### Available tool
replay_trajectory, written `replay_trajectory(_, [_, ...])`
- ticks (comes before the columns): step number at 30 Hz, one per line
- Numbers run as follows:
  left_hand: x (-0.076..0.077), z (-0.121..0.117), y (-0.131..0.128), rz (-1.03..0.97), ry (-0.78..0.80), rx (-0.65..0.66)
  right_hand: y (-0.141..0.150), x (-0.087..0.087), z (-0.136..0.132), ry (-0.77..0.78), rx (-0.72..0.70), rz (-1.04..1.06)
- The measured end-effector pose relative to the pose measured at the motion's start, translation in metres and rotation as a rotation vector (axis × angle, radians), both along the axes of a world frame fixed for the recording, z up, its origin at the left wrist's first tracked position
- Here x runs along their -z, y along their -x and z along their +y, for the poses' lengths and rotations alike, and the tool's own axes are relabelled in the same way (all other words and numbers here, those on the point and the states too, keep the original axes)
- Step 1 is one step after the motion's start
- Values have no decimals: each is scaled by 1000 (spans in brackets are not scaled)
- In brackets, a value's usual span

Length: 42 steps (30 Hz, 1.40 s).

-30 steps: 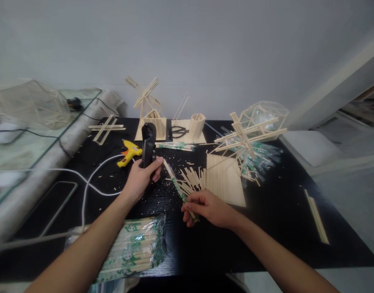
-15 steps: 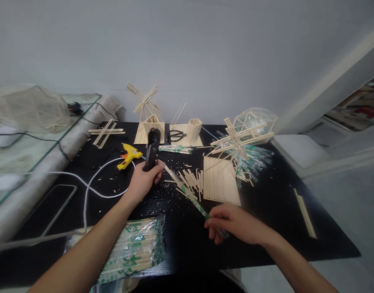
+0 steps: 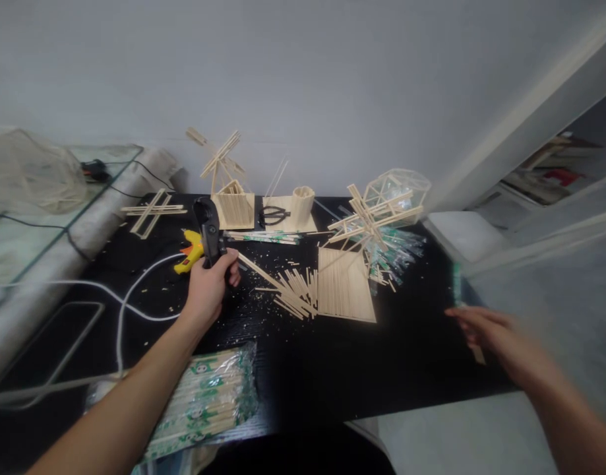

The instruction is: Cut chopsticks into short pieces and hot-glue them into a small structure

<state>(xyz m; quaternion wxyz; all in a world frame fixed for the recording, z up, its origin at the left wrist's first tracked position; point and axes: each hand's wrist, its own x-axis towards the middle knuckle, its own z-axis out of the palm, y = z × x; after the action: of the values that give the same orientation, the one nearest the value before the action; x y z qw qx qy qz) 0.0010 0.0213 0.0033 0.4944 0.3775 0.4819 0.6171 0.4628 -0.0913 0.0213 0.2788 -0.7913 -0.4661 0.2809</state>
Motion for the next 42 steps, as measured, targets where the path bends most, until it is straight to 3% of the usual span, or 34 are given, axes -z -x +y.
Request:
replay_trajectory(2, [2, -1, -1, 16, -5, 10, 5, 3, 12, 2, 61, -49])
replay_trajectory(7, [4, -2, 0, 70, -16, 20, 23, 7, 68, 32, -17, -171])
replay_trajectory(10, [4, -2, 1, 87, -6, 24, 28, 13, 102, -20, -40, -284])
replay_trajectory(13, [6, -2, 3, 92, -3, 31, 37, 25, 120, -85, -62, -377])
replay_trajectory(18, [7, -3, 1, 86, 10, 49, 64, 48, 116, -224, -156, -642])
replay_trajectory(22, [5, -4, -2, 76, 25, 32, 70, 53, 117, -266, -223, -730])
replay_trajectory(27, [4, -4, -1, 74, 12, 44, 62, 44, 125, -352, -136, -694])
replay_trajectory(33, [5, -4, -1, 99, 6, 52, 91, 14, 85, -781, 67, -497])
replay_trajectory(35, [6, -4, -1, 119, 5, 56, 115, 2, 66, -839, -54, -417])
replay_trajectory(36, [6, -4, -2, 131, 5, 59, 128, -4, 59, -801, -182, -367])
replay_trajectory(39, [7, -6, -2, 168, 11, 62, 168, -13, 50, -500, -583, -133])
replay_trajectory(42, [9, -8, -2, 208, 6, 64, 201, -7, 56, -172, -782, 119])
